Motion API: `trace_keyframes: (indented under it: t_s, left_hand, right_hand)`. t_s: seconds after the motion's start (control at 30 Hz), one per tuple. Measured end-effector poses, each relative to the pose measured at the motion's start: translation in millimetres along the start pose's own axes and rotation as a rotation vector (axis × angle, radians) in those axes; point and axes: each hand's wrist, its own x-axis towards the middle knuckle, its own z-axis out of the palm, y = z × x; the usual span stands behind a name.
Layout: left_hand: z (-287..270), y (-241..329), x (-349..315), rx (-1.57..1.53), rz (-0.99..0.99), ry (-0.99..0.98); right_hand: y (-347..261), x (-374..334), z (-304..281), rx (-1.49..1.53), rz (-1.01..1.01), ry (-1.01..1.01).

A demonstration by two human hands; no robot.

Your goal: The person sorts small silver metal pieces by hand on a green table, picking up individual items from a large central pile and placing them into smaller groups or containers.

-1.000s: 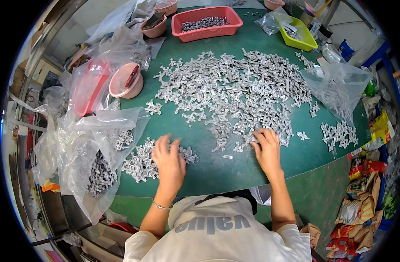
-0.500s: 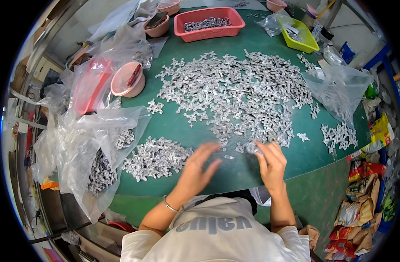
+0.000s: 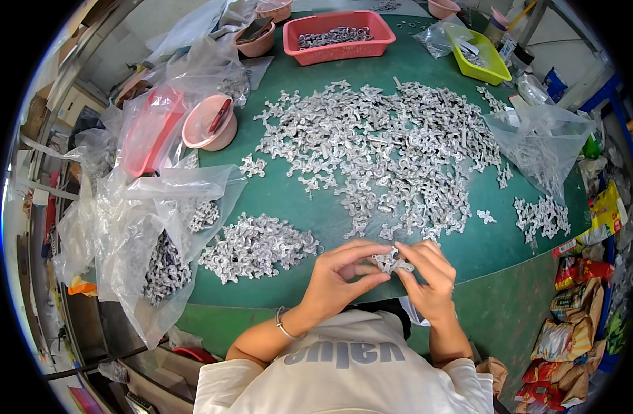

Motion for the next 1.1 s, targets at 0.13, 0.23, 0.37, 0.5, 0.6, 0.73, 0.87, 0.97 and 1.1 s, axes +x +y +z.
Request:
trace_keyframes:
  t_s: [0.13,0.23,0.37,0.5,0.6,0.73,0.87,0.97,1.1]
  left_hand:
    - [-1,-2,-2,-0.067,-0.006,-0.018]
    - [1,1,-1,-0.085,0.002,-0.022]
    - [6,4,-2,-0.095,0.01,-0.029]
    - [8,3,3,-0.051,0.002,-0.043]
    - [5,-7,8,-0.016,-0.004,0.024]
    - [-9,-25,18,0.179,-0.063,0.037]
    - [-23,-39,22,0.162,-0.088,0.052]
    - [-32,-42,29,0.146,-0.144,0.055]
    - [-46,-41,34,0.16,-0.162,0.085]
  right_hand:
    - [-9,0,-4,0.168,0.083,-0.001]
    - [-7,-6,-5,0.227,0.103,0.039]
    - [-14,-10,-5,0.337,0.207,0.118]
    - [-11,-13,-4,0.395,0.283,0.154]
    - [6,-12,-5,0.338,0.455,0.066]
    - [60,19,-12,0.552,0.705,0.197]
    - [151,85,-37,0.486,0.596,0.468]
    - [238,138,-61,0.406,0.495,0.628]
    - [352,191,-108,0.182,0.44,0.954]
